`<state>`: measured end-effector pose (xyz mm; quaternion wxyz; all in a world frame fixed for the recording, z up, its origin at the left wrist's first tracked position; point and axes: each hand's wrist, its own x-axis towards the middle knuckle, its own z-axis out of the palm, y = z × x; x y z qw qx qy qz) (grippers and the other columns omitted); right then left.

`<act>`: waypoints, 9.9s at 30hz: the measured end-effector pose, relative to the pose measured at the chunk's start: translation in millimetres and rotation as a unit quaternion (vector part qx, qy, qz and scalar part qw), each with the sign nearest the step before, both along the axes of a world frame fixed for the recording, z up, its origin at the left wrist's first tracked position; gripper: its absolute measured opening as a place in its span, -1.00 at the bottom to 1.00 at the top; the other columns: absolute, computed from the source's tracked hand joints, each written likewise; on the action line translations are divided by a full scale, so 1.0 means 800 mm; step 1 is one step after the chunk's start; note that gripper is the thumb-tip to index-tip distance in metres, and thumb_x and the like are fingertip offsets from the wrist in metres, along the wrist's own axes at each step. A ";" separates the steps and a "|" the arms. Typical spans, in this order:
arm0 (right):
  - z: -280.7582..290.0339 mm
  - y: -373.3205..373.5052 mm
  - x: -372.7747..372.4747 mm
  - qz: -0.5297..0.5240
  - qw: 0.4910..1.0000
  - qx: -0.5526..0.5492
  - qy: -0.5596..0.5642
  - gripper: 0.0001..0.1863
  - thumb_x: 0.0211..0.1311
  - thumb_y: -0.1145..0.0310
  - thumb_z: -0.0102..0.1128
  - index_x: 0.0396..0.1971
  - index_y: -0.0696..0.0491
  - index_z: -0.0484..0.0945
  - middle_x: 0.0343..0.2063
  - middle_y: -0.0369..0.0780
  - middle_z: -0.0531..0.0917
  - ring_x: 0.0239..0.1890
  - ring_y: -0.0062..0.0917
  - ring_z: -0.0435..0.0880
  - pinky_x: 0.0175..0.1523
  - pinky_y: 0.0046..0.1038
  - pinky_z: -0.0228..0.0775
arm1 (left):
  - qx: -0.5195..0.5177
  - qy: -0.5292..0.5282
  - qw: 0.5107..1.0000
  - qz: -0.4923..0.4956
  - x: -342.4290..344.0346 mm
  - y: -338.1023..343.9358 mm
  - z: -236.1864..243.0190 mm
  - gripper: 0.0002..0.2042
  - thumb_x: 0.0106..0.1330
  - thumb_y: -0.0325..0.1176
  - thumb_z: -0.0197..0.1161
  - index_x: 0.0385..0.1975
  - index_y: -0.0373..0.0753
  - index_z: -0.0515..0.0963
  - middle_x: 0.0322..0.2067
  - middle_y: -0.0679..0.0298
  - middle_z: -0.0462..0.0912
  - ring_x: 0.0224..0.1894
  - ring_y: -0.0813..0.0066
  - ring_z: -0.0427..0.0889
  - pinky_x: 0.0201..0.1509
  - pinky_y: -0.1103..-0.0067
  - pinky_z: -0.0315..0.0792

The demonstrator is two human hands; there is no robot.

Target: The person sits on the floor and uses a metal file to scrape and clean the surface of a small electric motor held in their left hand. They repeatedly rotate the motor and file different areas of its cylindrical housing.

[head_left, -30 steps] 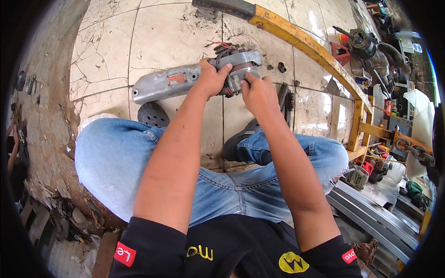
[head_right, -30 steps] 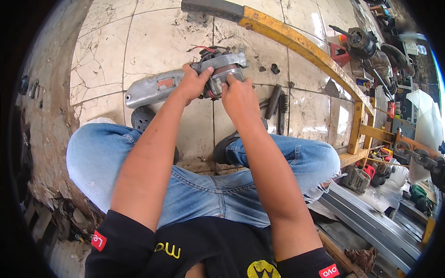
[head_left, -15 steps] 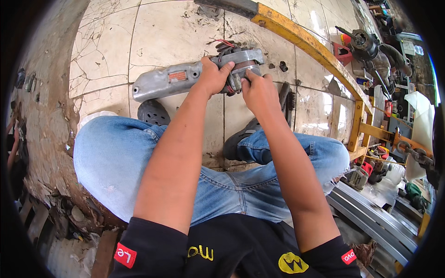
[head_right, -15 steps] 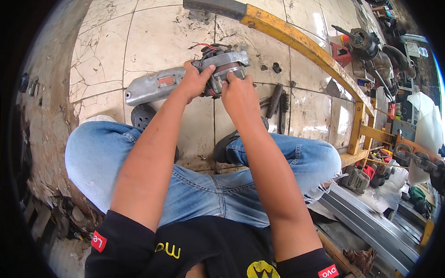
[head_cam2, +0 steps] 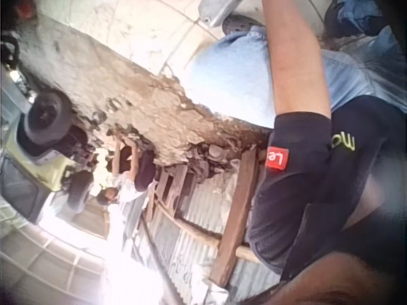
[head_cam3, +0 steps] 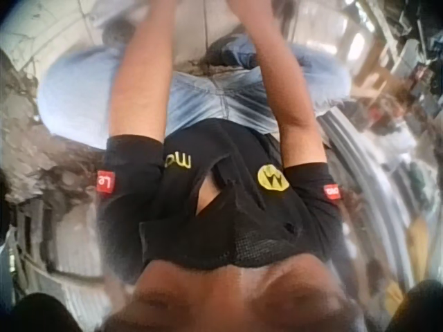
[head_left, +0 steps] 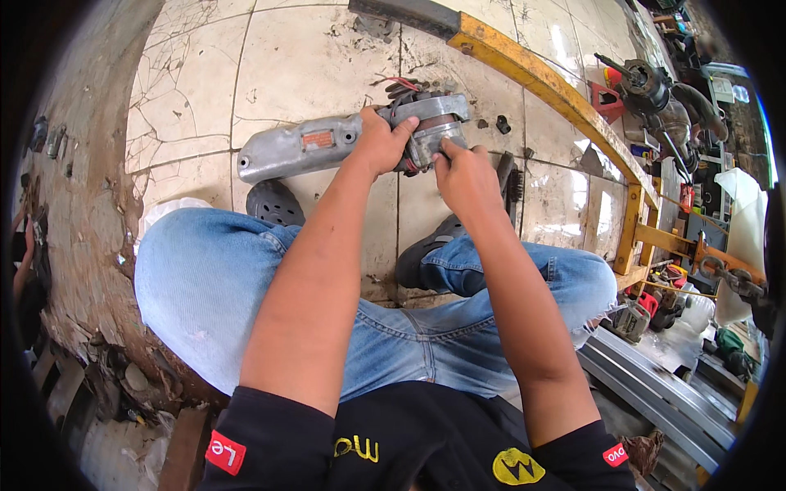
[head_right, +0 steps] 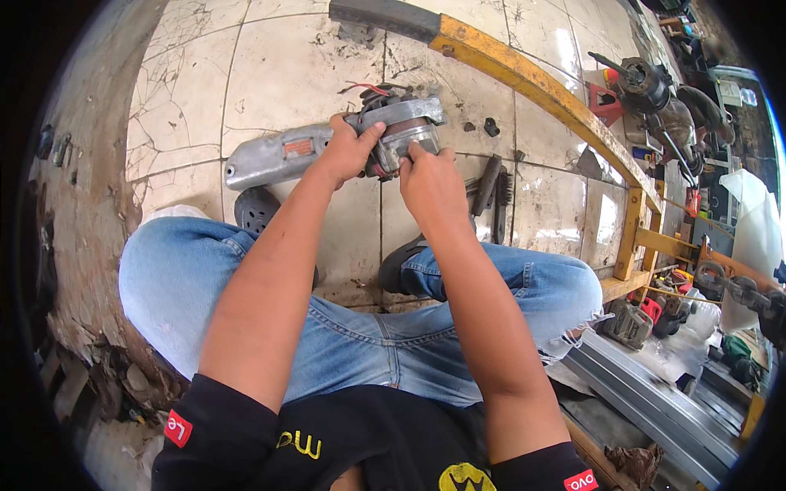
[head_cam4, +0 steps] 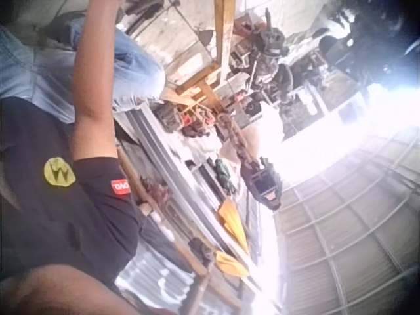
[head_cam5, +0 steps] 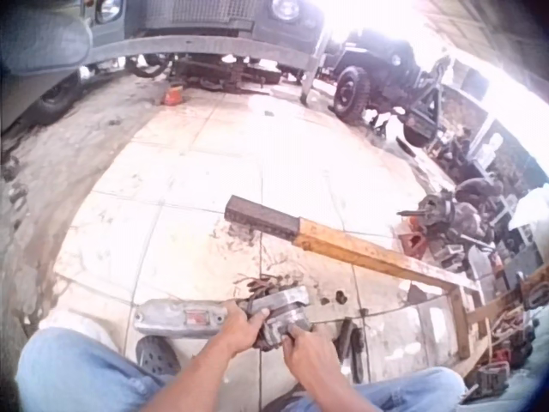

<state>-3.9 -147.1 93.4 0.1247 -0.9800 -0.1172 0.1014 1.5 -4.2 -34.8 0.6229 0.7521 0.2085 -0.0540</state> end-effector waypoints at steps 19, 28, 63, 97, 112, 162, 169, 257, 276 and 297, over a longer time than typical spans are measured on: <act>-0.013 -0.008 0.009 0.017 1.000 -0.007 -0.003 -0.67 0.24 0.22 0.15 -0.07 0.04 0.64 -0.44 0.08 0.64 -0.19 -0.03 0.58 -0.10 -0.15 0.48 | -0.089 0.043 0.995 0.008 0.005 -0.006 0.029 -0.22 0.29 -0.04 0.27 0.12 -0.60 0.00 0.03 -0.26 0.41 0.02 0.11 0.54 0.06 0.43 0.47; -0.004 -0.012 0.009 0.011 1.000 0.015 0.013 -0.66 0.24 0.22 0.14 -0.07 0.06 0.63 -0.40 0.12 0.64 -0.18 -0.02 0.58 -0.06 -0.15 0.46 | -0.083 0.043 0.996 0.010 0.004 -0.006 0.030 -0.25 0.29 -0.07 0.28 0.12 -0.58 0.03 0.04 -0.24 0.39 0.03 0.13 0.52 0.08 0.42 0.45; -0.010 -0.016 0.013 0.017 1.000 0.022 0.011 -0.67 0.22 0.21 0.18 -0.09 0.05 0.65 -0.41 0.13 0.63 -0.22 0.00 0.58 -0.08 -0.13 0.45 | -0.112 0.045 0.993 0.006 0.002 -0.005 0.035 -0.27 0.30 -0.02 0.26 0.05 -0.56 0.03 -0.01 -0.26 0.42 0.02 0.14 0.53 0.04 0.43 0.47; 0.000 -0.028 0.030 -0.018 0.996 0.050 0.066 -0.66 0.24 0.22 0.13 -0.11 0.10 0.65 -0.35 0.12 0.65 -0.17 0.03 0.59 -0.01 -0.08 0.42 | -0.090 0.038 0.995 -0.006 0.000 -0.003 0.036 -0.18 0.31 0.04 0.23 0.20 -0.50 -0.07 0.04 -0.17 0.40 0.00 0.21 0.54 -0.08 0.45 0.55; -0.001 -0.037 0.025 -0.037 0.994 0.068 0.078 -0.66 0.22 0.18 0.14 -0.14 0.08 0.67 -0.44 0.09 0.65 -0.28 0.02 0.64 -0.09 -0.16 0.46 | -0.068 0.025 0.997 -0.005 -0.002 -0.005 0.032 -0.20 0.30 0.04 0.24 0.16 -0.50 -0.05 -0.03 -0.16 0.44 -0.05 0.21 0.56 -0.16 0.43 0.57; -0.028 -0.041 0.029 -0.083 0.986 0.110 0.088 -0.58 0.23 0.14 0.14 -0.05 0.10 0.64 -0.33 0.15 0.65 -0.19 -0.03 0.65 -0.01 -0.19 0.46 | -0.136 0.088 0.987 0.000 0.000 -0.004 0.049 -0.20 0.31 -0.02 0.23 0.19 -0.41 -0.15 0.06 -0.20 0.35 -0.18 0.09 0.64 -0.37 0.21 0.66; -0.021 -0.039 0.028 -0.078 0.985 0.104 0.113 -0.59 0.23 0.14 0.14 -0.08 0.12 0.65 -0.36 0.15 0.64 -0.21 -0.01 0.65 -0.02 -0.18 0.45 | -0.124 0.058 0.991 -0.002 -0.002 -0.003 0.031 -0.20 0.32 -0.02 0.23 0.21 -0.42 -0.15 0.05 -0.19 0.35 -0.14 0.09 0.63 -0.37 0.24 0.67; -0.007 -0.067 0.045 -0.100 0.881 0.377 0.269 -0.72 0.23 0.34 0.26 -0.15 0.20 0.57 -0.44 -0.22 0.67 -0.54 -0.68 0.56 -0.47 -0.63 0.32 | -0.171 0.150 0.973 -0.024 0.000 0.009 0.058 -0.27 0.39 0.12 0.01 0.28 -0.25 -0.17 0.25 -0.16 0.17 0.18 -0.09 0.39 -0.19 0.06 0.62; -0.011 -0.103 0.061 -0.186 0.807 0.506 0.241 -0.74 0.21 0.32 0.25 -0.21 0.20 0.59 -0.39 -0.21 0.68 -0.51 -0.61 0.64 -0.53 -0.59 0.34 | -0.204 0.129 0.970 -0.006 -0.001 0.012 0.055 -0.31 0.39 0.10 0.05 0.24 -0.24 -0.10 0.23 -0.13 0.17 0.15 -0.04 0.43 -0.22 0.06 0.64; -0.022 -0.068 0.031 -0.076 0.881 0.418 0.206 -0.86 0.21 0.45 0.26 -0.26 0.15 0.64 -0.51 -0.29 0.64 -0.58 -0.69 0.52 -0.45 -0.59 0.36 | -0.170 0.105 0.980 -0.020 0.002 0.013 0.048 -0.34 0.42 0.05 0.03 0.19 -0.34 -0.07 0.16 -0.13 0.26 0.07 0.02 0.50 -0.22 0.18 0.65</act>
